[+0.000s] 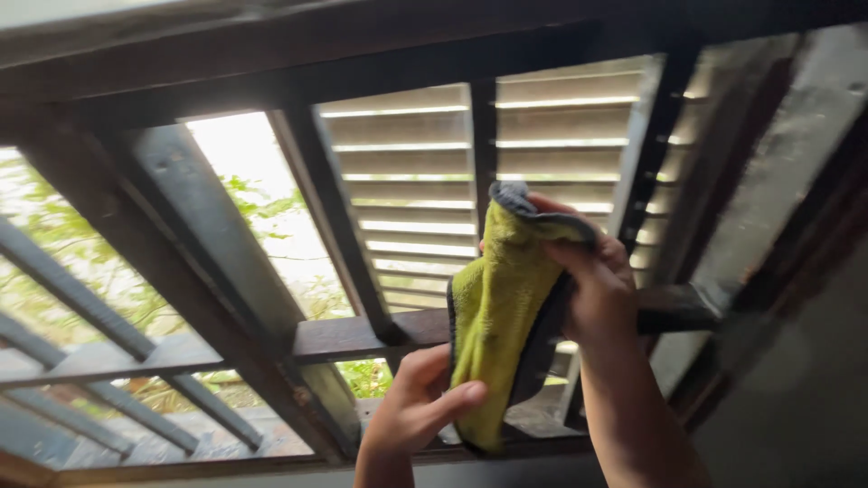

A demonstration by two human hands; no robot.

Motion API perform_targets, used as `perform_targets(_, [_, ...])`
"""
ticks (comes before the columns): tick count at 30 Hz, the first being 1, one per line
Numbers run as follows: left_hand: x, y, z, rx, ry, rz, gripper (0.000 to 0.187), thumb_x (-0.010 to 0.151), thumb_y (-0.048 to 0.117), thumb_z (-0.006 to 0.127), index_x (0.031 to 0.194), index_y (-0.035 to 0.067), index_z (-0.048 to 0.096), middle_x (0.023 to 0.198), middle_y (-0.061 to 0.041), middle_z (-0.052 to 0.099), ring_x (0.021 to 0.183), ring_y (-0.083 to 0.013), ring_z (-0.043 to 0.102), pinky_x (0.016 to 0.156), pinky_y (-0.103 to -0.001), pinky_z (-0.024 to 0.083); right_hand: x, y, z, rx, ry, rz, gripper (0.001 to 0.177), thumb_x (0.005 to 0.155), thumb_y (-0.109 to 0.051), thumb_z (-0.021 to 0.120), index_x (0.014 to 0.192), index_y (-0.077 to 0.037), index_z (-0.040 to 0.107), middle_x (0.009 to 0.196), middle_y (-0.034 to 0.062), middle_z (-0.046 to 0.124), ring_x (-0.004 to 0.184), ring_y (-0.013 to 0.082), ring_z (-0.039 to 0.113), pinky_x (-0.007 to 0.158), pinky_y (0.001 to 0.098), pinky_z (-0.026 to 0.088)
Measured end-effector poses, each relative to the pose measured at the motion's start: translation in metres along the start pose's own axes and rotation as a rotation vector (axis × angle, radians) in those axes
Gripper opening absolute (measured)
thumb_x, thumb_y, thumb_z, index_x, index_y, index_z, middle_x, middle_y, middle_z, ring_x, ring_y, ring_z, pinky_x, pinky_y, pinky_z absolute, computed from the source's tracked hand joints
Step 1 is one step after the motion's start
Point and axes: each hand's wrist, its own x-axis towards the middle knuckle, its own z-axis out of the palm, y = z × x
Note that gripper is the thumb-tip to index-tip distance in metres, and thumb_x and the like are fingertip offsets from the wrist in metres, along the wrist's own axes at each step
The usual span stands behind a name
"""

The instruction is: Cleaning a window grille and window panes using a cloth.

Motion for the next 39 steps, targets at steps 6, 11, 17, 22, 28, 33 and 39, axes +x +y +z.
perform_targets(6, [-0.001,0.03,-0.014,-0.186,0.498,0.371,0.033,0.098,0.01,0.065,0.127,-0.006,0.062,0.105,-0.006,0.074,0.095,-0.0121,0.067,0.082,-0.027,0.054,0.011,0.032,0.04,-1.462,-0.019,-0.672,0.037,0.079,-0.024,0.077,0.11,-0.004,0.072,0.12,0.0156,0.063,0.108,0.0333,0.059,0.093,0.0493,0.047])
perform_targets(11, [0.055,0.047,-0.018,0.23,0.782,0.653,0.013,0.106,0.005,0.063,0.114,-0.005,0.066,0.098,-0.003,0.069,0.085,-0.007,0.059,0.072,-0.023,0.047,0.04,0.083,0.002,-0.943,0.023,-0.78,0.042,0.097,-0.044,0.069,0.121,-0.013,0.053,0.141,0.016,0.043,0.135,0.0296,0.05,0.108,0.0467,0.05])
perform_targets(17, [0.133,0.047,-0.037,0.424,0.822,0.819,0.015,0.11,0.01,0.056,0.098,0.001,0.059,0.085,0.0,0.062,0.073,-0.0038,0.053,0.065,-0.022,0.044,0.054,0.109,-0.02,-0.879,-0.036,-0.534,0.069,0.098,-0.047,0.063,0.135,-0.013,0.016,0.121,0.0193,0.05,0.099,0.0225,0.065,0.086,0.0396,0.06])
perform_targets(22, [0.194,0.051,-0.033,0.518,0.785,1.188,0.017,0.112,0.015,0.053,0.111,-0.002,0.055,0.097,-0.008,0.058,0.088,-0.0137,0.058,0.07,-0.027,0.046,0.053,0.116,-0.025,-0.932,-0.021,-0.508,0.047,0.109,-0.018,0.059,0.134,-0.01,0.02,0.095,0.0099,0.068,0.071,0.0166,0.064,0.065,0.0264,0.051])
perform_targets(28, [0.193,0.057,-0.037,0.531,0.486,1.126,0.008,0.112,0.005,0.055,0.117,0.005,0.061,0.086,-0.007,0.067,0.069,-0.0125,0.067,0.061,-0.023,0.053,0.053,0.12,-0.024,-1.159,0.056,-0.71,0.042,0.111,-0.001,0.049,0.14,-0.006,0.019,0.114,0.0209,0.056,0.09,0.0216,0.065,0.081,0.0288,0.05])
perform_targets(33, [0.171,0.079,-0.028,0.941,0.382,1.043,0.042,0.087,0.006,0.074,0.123,-0.001,0.053,0.102,-0.02,0.069,0.091,-0.0346,0.067,0.082,-0.043,0.055,0.049,0.111,-0.018,-1.676,0.143,-0.761,0.08,0.084,-0.02,0.068,0.15,-0.012,0.024,0.133,0.0269,0.039,0.125,0.0385,0.041,0.106,0.0501,0.037])
perform_targets(39, [0.207,0.024,-0.035,0.548,0.223,0.551,0.048,0.101,0.028,0.065,0.134,-0.003,0.05,0.092,-0.011,0.074,0.087,-0.0206,0.069,0.095,-0.045,0.051,0.053,0.132,-0.048,-1.472,0.142,-0.923,0.084,0.103,-0.025,0.06,0.159,-0.002,0.002,0.139,0.0322,0.037,0.128,0.038,0.041,0.11,0.0525,0.036])
